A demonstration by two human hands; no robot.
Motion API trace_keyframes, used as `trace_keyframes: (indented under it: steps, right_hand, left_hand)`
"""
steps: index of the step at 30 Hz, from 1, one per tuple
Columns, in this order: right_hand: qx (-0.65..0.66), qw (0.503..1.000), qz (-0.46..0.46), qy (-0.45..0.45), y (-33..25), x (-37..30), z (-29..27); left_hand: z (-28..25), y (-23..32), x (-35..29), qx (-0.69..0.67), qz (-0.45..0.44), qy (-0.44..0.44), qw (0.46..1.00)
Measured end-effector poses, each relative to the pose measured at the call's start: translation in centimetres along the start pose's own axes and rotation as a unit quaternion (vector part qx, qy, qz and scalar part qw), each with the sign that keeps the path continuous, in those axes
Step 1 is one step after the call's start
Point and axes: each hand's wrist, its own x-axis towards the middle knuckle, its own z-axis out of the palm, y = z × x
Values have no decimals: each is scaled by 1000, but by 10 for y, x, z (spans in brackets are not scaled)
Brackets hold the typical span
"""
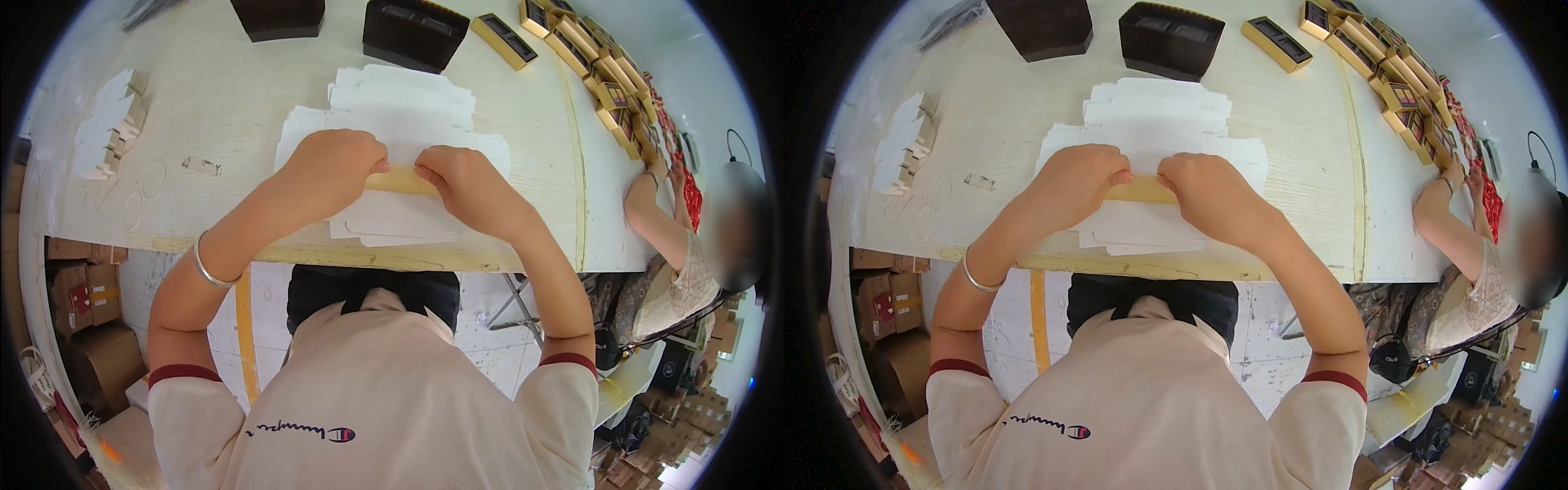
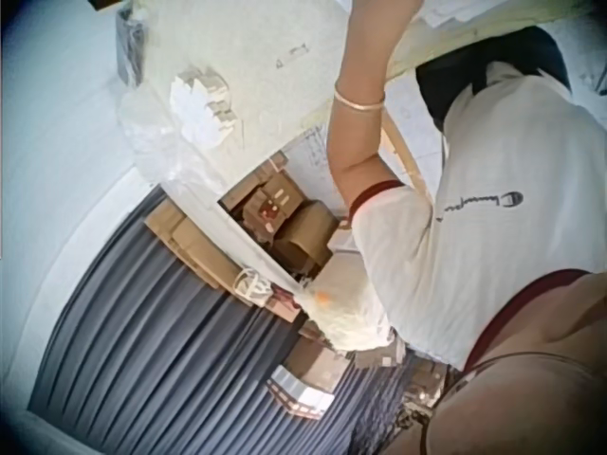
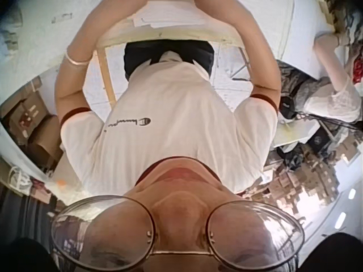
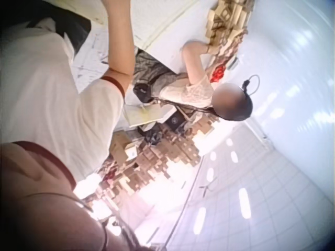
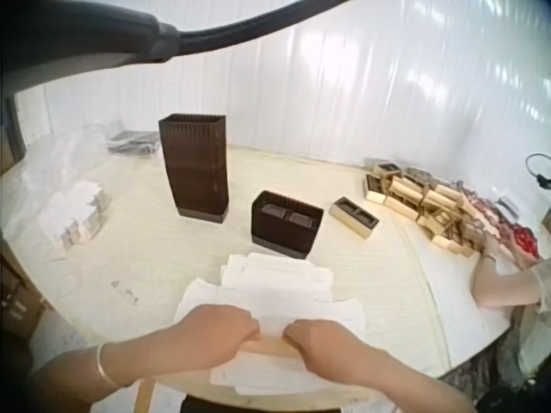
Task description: The person folds flat white cardboard pieces into rectangular boxes and inserts dark rectangular inserts into them. The person repeats this process multiple times, stacking the completed boxes on the table.
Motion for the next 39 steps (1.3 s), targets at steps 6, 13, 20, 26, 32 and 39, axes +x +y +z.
trace_keyframes:
  steps: [6, 13, 20, 26, 32, 39]
  right_hand:
    - [135, 982, 63, 118, -32, -14, -43]
    - [41, 967, -133, 214, -84, -31, 6]
    - [-106, 928, -212, 289, -55, -65, -25]
    - [-240, 915, -240, 216, -20, -68, -15]
    - [39, 995, -74, 59, -1, -42, -10]
    - [106, 988, 104, -28, -16, -9, -11]
  left_hand:
    - [-40, 42, -25, -12, 8, 247, 969]
    - [7, 49, -41, -535, 33, 158, 830]
    - [-44, 13, -26, -411, -120, 138, 893]
    - [-60, -4, 27, -275, -134, -113, 945]
    - [-39, 36, 8, 11, 83, 163, 983]
    - [6, 21, -29, -104, -7, 62, 993]
